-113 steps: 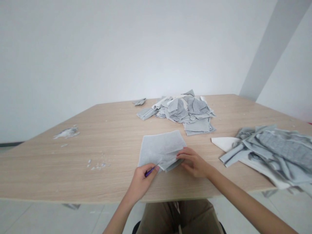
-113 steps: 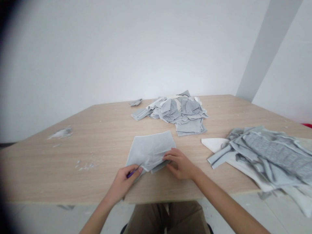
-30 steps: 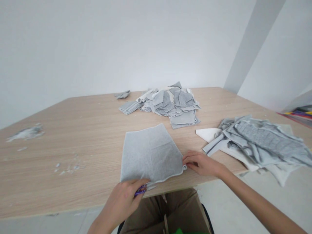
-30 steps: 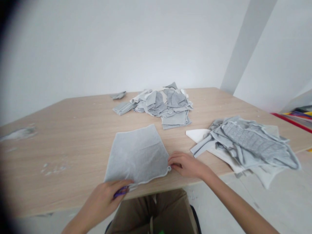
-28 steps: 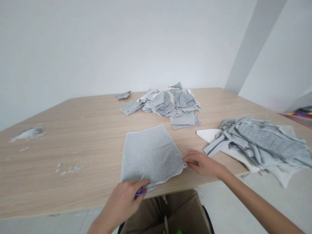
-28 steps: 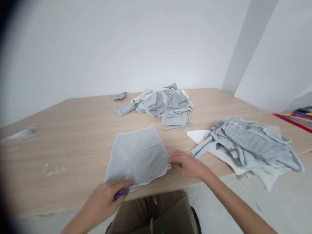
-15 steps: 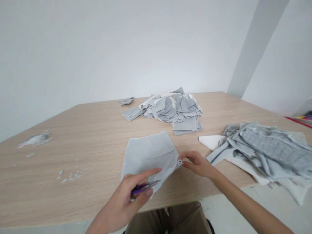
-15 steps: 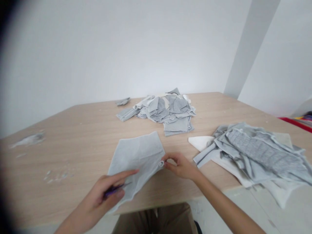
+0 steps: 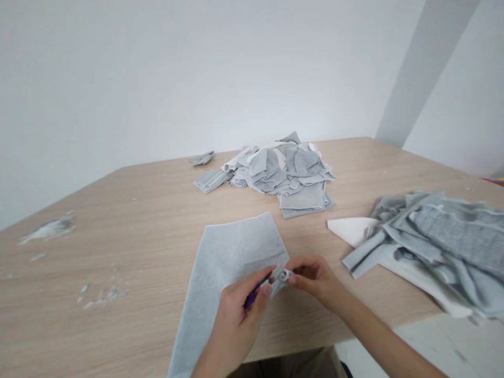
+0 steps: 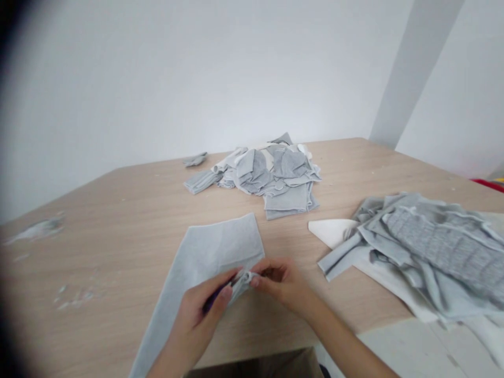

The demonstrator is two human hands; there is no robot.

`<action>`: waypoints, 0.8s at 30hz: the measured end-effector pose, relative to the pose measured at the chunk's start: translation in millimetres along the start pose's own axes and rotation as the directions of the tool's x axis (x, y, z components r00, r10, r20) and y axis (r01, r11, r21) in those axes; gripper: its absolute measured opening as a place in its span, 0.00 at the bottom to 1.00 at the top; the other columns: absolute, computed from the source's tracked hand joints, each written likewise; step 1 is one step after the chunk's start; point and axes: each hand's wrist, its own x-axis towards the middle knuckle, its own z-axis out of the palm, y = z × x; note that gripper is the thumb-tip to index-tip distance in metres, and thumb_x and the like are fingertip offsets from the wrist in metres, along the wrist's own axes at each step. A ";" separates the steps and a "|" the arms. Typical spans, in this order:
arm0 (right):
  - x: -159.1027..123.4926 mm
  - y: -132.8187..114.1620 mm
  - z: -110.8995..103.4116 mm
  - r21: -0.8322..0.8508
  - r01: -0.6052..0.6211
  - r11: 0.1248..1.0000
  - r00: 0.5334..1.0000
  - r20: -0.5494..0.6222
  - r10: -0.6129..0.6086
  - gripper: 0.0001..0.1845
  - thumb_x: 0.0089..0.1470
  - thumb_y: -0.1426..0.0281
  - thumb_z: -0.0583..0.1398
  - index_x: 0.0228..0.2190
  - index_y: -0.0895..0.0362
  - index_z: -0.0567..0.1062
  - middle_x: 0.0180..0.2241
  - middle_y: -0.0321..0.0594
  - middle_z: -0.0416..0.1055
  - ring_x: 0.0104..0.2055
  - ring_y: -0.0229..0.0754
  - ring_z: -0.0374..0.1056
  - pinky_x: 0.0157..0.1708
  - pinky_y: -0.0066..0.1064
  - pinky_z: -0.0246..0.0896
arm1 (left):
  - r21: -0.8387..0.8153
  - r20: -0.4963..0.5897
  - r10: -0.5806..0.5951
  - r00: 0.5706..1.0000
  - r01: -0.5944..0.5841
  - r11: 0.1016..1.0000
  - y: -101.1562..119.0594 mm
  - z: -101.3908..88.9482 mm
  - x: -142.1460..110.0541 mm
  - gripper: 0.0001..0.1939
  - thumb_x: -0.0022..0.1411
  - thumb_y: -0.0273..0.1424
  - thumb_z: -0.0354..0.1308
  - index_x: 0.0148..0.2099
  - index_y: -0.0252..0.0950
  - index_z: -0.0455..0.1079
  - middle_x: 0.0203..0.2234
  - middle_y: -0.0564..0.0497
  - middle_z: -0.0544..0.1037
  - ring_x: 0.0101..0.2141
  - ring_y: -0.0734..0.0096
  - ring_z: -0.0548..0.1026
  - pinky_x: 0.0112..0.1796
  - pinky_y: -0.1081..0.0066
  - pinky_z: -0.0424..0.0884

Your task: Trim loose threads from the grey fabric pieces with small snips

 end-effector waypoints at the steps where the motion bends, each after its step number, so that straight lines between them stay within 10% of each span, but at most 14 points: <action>1: -0.3 0.7 0.1 0.009 0.002 1.000 1.000 -0.008 -0.002 0.07 0.51 0.67 0.70 0.34 0.54 0.83 0.33 0.38 0.81 0.37 0.39 0.77 0.42 0.29 0.70 | 0.007 -0.022 0.008 1.000 -0.008 1.000 -1.7 2.9 -2.3 0.16 0.70 0.37 0.54 0.55 0.42 0.76 0.48 0.48 0.82 0.46 0.65 0.81 0.48 0.69 0.76; 24: -7.7 -1.4 4.0 -0.027 -0.017 1.000 0.990 -0.139 0.013 0.08 0.46 0.65 0.73 0.29 0.54 0.84 0.30 0.38 0.81 0.33 0.40 0.75 0.37 0.30 0.72 | 0.070 -0.111 0.127 0.986 -0.120 0.990 8.3 17.9 -12.2 0.17 0.68 0.31 0.57 0.58 0.41 0.73 0.33 0.49 0.81 0.30 0.73 0.77 0.30 0.77 0.73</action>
